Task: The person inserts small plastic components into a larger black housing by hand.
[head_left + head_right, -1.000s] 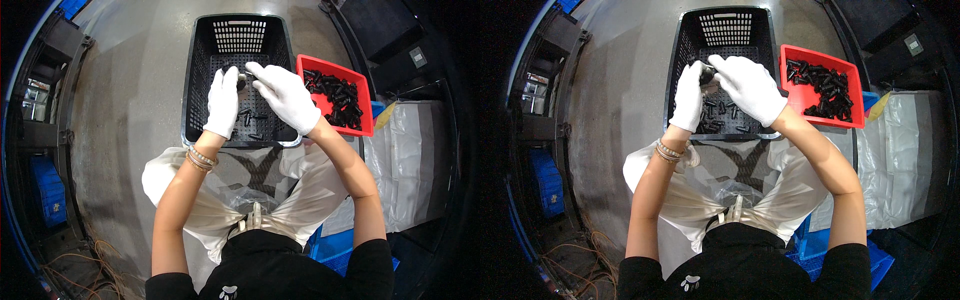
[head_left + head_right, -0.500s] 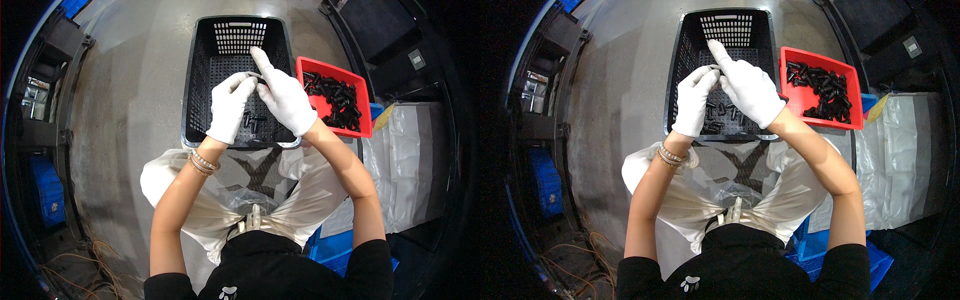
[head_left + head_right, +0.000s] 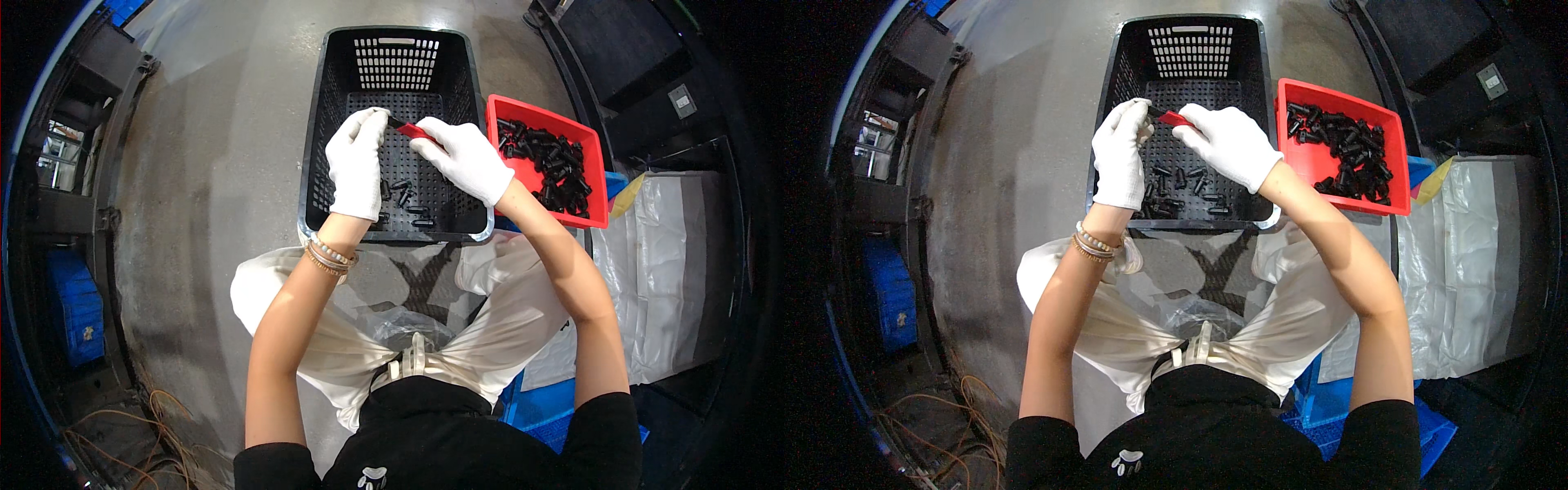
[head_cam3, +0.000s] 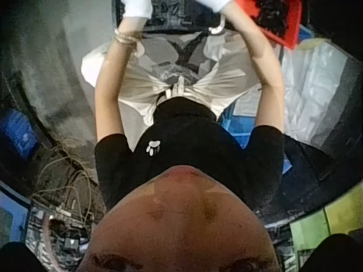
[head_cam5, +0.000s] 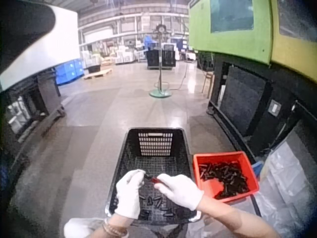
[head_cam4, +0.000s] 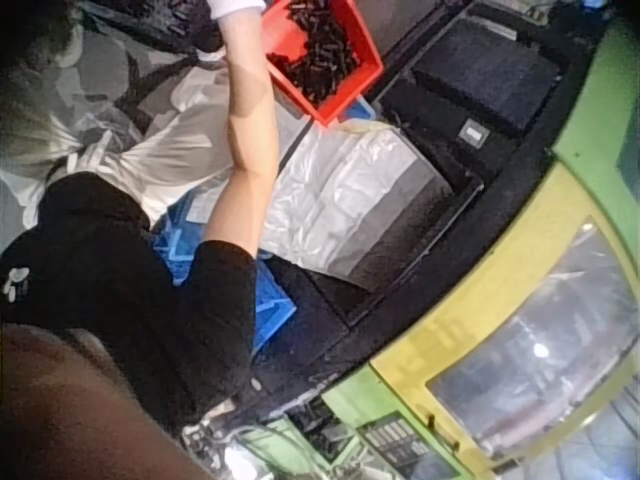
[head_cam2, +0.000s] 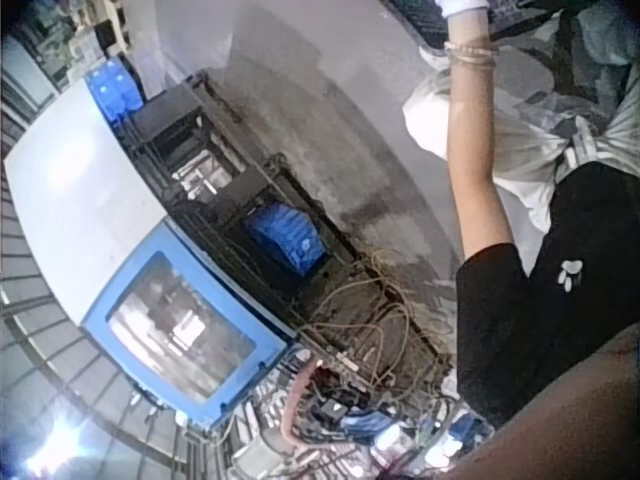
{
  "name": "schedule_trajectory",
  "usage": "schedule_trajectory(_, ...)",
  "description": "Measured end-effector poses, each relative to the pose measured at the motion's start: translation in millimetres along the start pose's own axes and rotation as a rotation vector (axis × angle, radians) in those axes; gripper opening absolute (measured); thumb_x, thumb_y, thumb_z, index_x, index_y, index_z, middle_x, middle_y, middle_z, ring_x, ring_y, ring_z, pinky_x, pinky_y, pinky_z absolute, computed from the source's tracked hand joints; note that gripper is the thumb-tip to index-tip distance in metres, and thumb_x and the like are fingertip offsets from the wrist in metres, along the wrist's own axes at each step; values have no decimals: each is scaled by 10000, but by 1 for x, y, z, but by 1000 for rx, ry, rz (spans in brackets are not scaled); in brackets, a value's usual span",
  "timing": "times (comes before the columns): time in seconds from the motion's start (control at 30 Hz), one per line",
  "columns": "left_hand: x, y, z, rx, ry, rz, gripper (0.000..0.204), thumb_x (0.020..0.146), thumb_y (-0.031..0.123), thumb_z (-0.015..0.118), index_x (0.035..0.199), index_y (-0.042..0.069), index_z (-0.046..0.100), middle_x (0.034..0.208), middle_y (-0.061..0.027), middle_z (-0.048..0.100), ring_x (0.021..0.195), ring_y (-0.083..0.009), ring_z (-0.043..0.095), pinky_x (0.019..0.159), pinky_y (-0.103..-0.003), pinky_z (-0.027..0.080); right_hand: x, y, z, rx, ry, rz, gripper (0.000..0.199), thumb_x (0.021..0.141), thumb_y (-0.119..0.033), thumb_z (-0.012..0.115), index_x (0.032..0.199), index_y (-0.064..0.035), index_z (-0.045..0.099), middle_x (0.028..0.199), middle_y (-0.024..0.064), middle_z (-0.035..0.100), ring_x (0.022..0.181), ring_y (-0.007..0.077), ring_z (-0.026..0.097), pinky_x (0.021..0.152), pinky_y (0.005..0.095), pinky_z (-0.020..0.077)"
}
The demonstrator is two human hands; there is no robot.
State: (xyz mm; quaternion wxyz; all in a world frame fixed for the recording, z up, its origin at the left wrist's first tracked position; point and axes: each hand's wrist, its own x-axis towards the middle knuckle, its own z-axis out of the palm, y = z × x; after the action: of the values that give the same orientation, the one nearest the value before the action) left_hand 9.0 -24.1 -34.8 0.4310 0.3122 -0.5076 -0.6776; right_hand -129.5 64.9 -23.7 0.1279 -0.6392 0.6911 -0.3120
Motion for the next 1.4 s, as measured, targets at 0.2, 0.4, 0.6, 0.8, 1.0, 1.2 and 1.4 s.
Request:
schedule_trajectory(0.2, 26, 11, -24, -160, 190, 36, 182, 854, 178, 619, 984, 51, 624, 908, -29, 585, 758, -105, 541, 718, -281, 503, 1, 5, -2, 85, -77, 20, 269, 888, -322, 511, 938, -65, 573, 711, 180, 598, 685, 355, 605, 612, 428, 464)
schedule_trajectory(0.4, 52, 53, -73, -342, 267, 97, 261, 852, 143, 631, 1100, 72, 586, 950, -11, 582, 768, -106, 540, 791, -315, 488, -5, 18, -9, 211, -105, 97, 292, 883, -293, 524, 924, -8, 573, 737, 181, 580, 685, 296, 583, 642, 352, 447)
schedule_trajectory(0.6, 85, 92, -162, -1002, 267, -2, 190, 788, 33, 653, 678, 107, 517, 597, -16, 491, 543, -122, 470, 570, -321, 448, -14, 29, -21, 311, -112, 240, 260, 871, -235, 541, 896, 21, 575, 696, 107, 546, 663, 167, 519, 641, 316, 427)
schedule_trajectory(0.8, 81, 99, -282, -1015, -14, 440, 323, 869, 221, 550, 559, 152, 487, 567, -2, 503, 530, -137, 476, 696, -383, 457, 3, 8, -21, 882, -105, 428, 250, 932, -268, 474, 1031, -55, 561, 582, -56, 374, 455, 31, 336, 386, 189, 272)
schedule_trajectory(1.0, 59, 92, -127, -342, 89, 38, 499, 885, 222, 577, 1301, 43, 368, 1307, -162, 360, 1259, -298, 336, 1036, -478, 355, 3, 4, -28, 962, -19, 451, 183, 884, -250, 552, 903, -74, 597, 566, -58, 395, 437, 23, 336, 365, 183, 256)
schedule_trajectory(1.2, -4, 2, -13, -224, -435, -564, 526, 905, 405, 520, 1252, 20, 427, 1197, -169, 484, 977, -263, 563, 810, -397, 517, 5, 2, -22, 934, -19, 464, 193, 884, -257, 553, 913, -72, 601, 570, -60, 402, 435, 19, 328, 368, 178, 251)
schedule_trajectory(1.4, -33, 9, 14, 58, -700, -634, 242, 913, 290, 463, 805, 80, 518, 558, 103, 347, 420, -23, 306, 393, -199, 275, 3, 4, -26, 760, -53, 400, 260, 926, -259, 489, 1023, -40, 588, 586, -58, 403, 462, 18, 346, 396, 172, 277)
